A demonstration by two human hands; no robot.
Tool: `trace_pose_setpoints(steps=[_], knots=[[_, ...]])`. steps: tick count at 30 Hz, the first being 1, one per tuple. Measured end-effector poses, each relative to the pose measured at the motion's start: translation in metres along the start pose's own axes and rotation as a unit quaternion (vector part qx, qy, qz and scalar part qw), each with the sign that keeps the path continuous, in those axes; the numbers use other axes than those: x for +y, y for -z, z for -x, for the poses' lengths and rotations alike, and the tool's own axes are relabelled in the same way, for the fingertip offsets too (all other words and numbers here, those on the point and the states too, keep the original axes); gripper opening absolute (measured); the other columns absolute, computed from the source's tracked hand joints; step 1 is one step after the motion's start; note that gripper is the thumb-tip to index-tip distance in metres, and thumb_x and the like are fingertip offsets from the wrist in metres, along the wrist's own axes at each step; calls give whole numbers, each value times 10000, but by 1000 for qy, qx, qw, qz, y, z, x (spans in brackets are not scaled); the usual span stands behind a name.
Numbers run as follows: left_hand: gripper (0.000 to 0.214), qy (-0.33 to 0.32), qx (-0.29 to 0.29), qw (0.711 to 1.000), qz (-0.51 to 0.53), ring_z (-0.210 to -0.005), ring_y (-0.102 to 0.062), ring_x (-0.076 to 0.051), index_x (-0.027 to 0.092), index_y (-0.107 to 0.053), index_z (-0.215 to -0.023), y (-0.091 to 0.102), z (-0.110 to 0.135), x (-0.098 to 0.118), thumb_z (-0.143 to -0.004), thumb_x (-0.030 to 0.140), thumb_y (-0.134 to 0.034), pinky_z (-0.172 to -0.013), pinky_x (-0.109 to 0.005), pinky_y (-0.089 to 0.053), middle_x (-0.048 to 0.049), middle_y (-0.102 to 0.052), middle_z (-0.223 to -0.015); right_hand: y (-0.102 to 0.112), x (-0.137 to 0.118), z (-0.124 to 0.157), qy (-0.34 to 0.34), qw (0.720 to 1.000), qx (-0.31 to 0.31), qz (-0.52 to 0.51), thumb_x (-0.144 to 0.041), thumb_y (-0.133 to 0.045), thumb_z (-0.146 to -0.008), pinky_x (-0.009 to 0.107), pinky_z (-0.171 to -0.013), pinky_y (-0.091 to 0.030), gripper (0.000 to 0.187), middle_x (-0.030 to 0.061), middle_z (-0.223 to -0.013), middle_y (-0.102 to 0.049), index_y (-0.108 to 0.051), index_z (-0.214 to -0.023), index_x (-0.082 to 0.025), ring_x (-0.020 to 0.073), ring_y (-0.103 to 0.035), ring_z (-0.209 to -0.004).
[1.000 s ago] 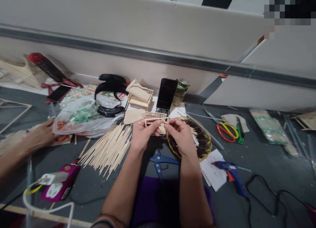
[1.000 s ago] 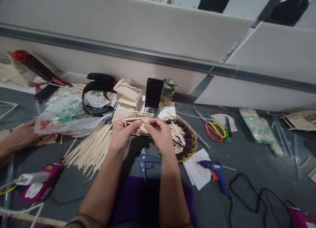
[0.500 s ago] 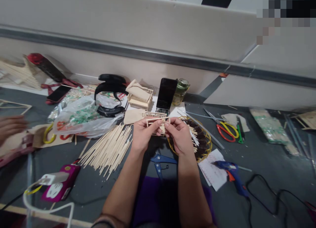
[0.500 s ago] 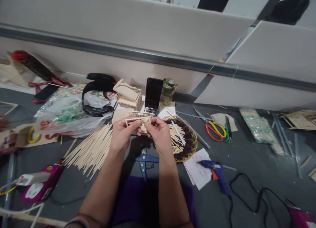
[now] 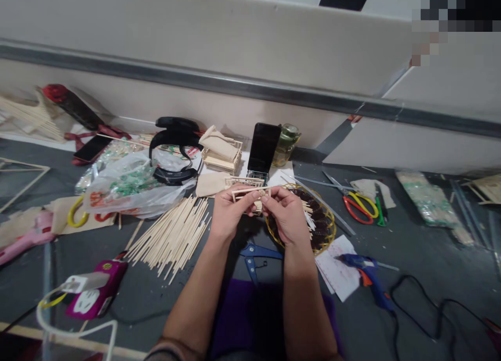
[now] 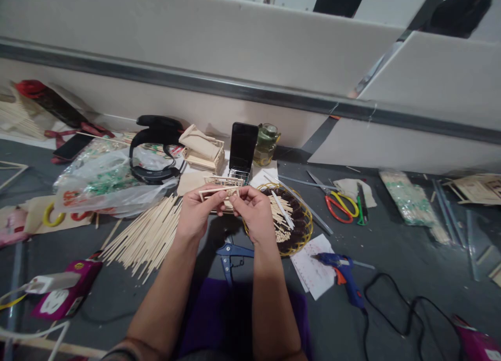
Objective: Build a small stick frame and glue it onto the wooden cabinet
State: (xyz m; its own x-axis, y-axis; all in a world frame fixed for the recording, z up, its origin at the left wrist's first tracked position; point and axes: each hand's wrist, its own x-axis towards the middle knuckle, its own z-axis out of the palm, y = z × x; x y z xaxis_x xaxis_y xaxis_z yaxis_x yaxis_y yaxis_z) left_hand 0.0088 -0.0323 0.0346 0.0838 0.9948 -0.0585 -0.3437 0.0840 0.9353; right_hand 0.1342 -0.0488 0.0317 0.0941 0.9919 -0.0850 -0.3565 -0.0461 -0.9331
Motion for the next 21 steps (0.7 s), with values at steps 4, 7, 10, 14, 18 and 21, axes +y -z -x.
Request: trace_pose_setpoints(steps=[4,7,10,14,18,21], knots=[[208,14,-3,1000,7,-505,-563,-71,161,-740,-779,0,0,0,-659,313,-817,-428,-160,-448,-1,-662,-658,1,1,-1,-1,1000,-2,-10,-301,-806,-639,199,-489,-399,218,-56,-628,-574,-635,-701,-180,62,-482,-514],[206,16,1,1000,8,-502,-573,-77,160,-740,-775,1,0,0,-657,309,-817,-433,-164,-457,-1,-665,-641,0,1,-1,-3,1000,-5,-25,-304,-810,-638,204,-504,-410,225,-52,-640,-579,-633,-703,-182,66,-489,-532],[204,20,4,1000,10,-502,-578,-82,164,-740,-784,1,0,0,-662,310,-814,-436,-167,-455,-1,-667,-637,-1,1,-1,-6,999,-7,-35,-303,-811,-638,209,-517,-416,223,-52,-637,-572,-641,-719,-185,69,-489,-541],[199,6,4,1000,5,-503,-553,-70,163,-746,-785,0,0,0,-667,311,-811,-444,-167,-439,-2,-668,-654,-1,2,-1,-8,999,-5,-41,-295,-814,-629,211,-520,-414,219,-51,-629,-575,-649,-720,-185,70,-491,-538],[185,-20,10,1000,-12,-523,-530,-64,167,-754,-774,0,0,0,-669,310,-808,-463,-171,-433,-4,-673,-695,0,2,-1,4,1000,1,-23,-302,-814,-630,214,-516,-407,220,-53,-621,-580,-655,-724,-183,69,-488,-522],[178,-28,19,999,-24,-607,-576,-91,177,-758,-769,0,0,-1,-668,316,-807,-505,-178,-458,-11,-680,-727,1,1,-1,8,1000,2,-11,-324,-820,-625,217,-515,-404,238,-50,-629,-583,-651,-710,-180,72,-490,-520]])
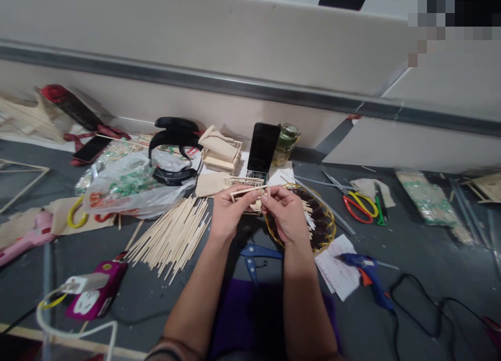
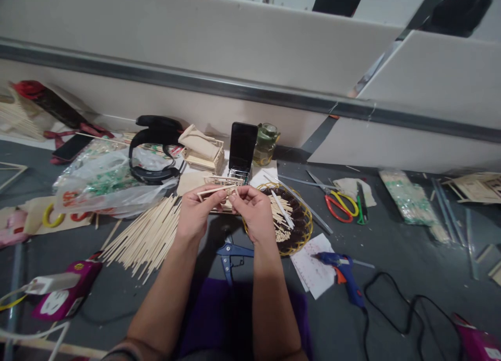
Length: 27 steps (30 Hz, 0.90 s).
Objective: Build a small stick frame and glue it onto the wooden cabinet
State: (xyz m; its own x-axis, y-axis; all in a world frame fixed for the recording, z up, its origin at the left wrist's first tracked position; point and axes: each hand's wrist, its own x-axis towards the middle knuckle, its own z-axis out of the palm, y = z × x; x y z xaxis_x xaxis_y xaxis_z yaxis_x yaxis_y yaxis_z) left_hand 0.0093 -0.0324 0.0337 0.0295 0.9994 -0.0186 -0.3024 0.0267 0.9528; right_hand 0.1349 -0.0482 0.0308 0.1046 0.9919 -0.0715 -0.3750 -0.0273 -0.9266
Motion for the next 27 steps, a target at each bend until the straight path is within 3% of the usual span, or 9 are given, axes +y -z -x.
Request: trace_pose_setpoints(steps=[6,27], knots=[[165,-9,-10,1000,-3,-700,-615,-116,190,-759,-775,-1,1,0,-678,317,-800,-576,-194,-495,-17,-690,-781,1,-2,1,-1,1000,-1,15,-351,-818,-629,224,-517,-405,252,-47,-633,-583,-657,-721,-182,75,-488,-517],[220,9,-13,1000,18,-573,-585,-94,167,-743,-814,-4,3,-1,-702,352,-784,-544,-217,-509,-26,-702,-764,0,-3,1,0,1000,-1,12,-354,-802,-650,215,-491,-362,244,-48,-633,-568,-637,-719,-188,73,-450,-521]])
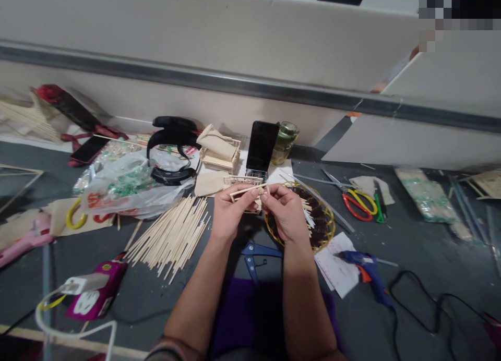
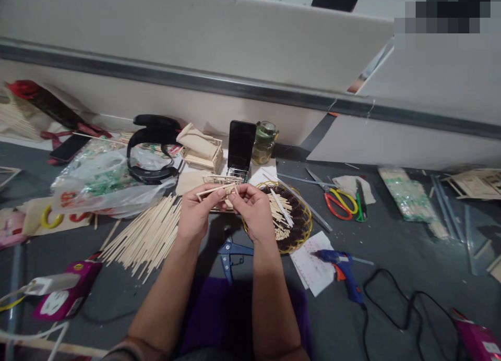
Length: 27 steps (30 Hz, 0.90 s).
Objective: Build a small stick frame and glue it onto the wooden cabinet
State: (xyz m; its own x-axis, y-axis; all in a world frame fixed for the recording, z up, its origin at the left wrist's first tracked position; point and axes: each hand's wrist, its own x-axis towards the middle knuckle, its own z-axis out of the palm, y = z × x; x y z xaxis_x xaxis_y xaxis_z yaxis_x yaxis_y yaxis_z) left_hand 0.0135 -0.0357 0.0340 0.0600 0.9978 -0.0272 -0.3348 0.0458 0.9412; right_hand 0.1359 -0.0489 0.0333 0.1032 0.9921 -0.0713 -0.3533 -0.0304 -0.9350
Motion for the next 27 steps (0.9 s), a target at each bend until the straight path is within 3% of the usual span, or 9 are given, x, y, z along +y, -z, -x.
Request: trace_pose_setpoints(steps=[27], knots=[[236,-10,30,1000,1,-524,-589,-105,164,-733,-779,-6,0,0,-663,355,-809,-527,-230,-506,-4,-682,-651,-2,1,-1,-21,1000,-8,-18,-360,-808,-627,216,-490,-384,255,-47,-630,-562,-639,-721,-193,76,-454,-529]])
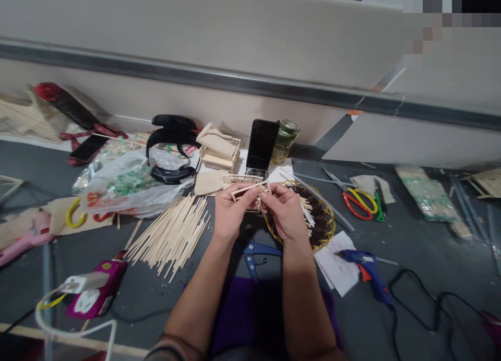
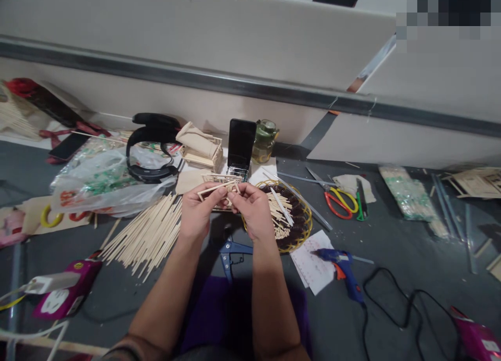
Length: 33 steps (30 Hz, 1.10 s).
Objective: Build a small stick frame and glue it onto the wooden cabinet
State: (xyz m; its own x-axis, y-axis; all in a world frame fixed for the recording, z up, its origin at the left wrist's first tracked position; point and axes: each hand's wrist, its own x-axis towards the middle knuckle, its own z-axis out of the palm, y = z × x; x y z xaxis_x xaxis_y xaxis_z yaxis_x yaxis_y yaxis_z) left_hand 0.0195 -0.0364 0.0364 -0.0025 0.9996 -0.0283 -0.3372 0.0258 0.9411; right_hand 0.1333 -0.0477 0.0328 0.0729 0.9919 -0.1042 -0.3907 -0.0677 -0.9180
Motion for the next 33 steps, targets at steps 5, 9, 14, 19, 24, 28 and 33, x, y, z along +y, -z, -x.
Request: trace_pose_setpoints(steps=[5,9,14,19,24,28,33], knots=[[235,-3,9,1000,8,-535,-585,-99,167,-732,-782,1,0,-2,-659,350,-812,-540,-226,-510,-5,-689,-669,-1,0,0,-4,1000,-5,-10,-351,-802,-637,211,-487,-373,242,-54,-602,-538,-632,-704,-193,73,-440,-521],[219,-4,1,1000,15,-532,-586,-94,168,-724,-776,0,0,-2,-672,343,-805,-537,-220,-507,-1,-685,-666,0,0,0,-2,1000,-5,-21,-342,-801,-638,206,-480,-361,236,-57,-596,-533,-631,-700,-190,66,-430,-508],[230,-2,2,1000,12,-524,-591,-102,166,-717,-778,0,0,-2,-670,349,-805,-531,-231,-512,1,-681,-657,1,1,-1,-9,999,-9,-40,-322,-799,-644,200,-477,-354,220,-60,-579,-530,-633,-697,-186,59,-429,-496],[213,-5,0,1000,15,-517,-602,-94,167,-716,-782,1,0,-2,-679,331,-803,-528,-216,-519,6,-691,-672,1,1,-1,-11,999,-3,-42,-318,-812,-624,199,-465,-378,219,-59,-560,-536,-658,-702,-182,64,-452,-490],[194,-3,-3,1000,15,-514,-599,-89,162,-714,-772,1,1,0,-681,310,-801,-517,-204,-516,10,-686,-663,3,1,-2,-12,999,5,-34,-316,-821,-604,198,-455,-398,227,-55,-567,-555,-670,-706,-180,66,-471,-483],[177,1,-9,1000,-4,-536,-597,-85,165,-720,-766,3,0,3,-683,301,-798,-528,-194,-513,9,-687,-667,3,2,-2,-9,1000,2,-24,-319,-820,-606,197,-456,-403,223,-53,-567,-555,-669,-692,-179,66,-473,-487],[179,9,-12,999,-42,-594,-607,-93,172,-728,-760,10,-2,5,-683,317,-800,-553,-190,-510,0,-700,-702,3,2,-3,-3,1000,-7,-2,-336,-819,-608,199,-452,-399,235,-54,-568,-548,-669,-692,-176,70,-473,-489]])
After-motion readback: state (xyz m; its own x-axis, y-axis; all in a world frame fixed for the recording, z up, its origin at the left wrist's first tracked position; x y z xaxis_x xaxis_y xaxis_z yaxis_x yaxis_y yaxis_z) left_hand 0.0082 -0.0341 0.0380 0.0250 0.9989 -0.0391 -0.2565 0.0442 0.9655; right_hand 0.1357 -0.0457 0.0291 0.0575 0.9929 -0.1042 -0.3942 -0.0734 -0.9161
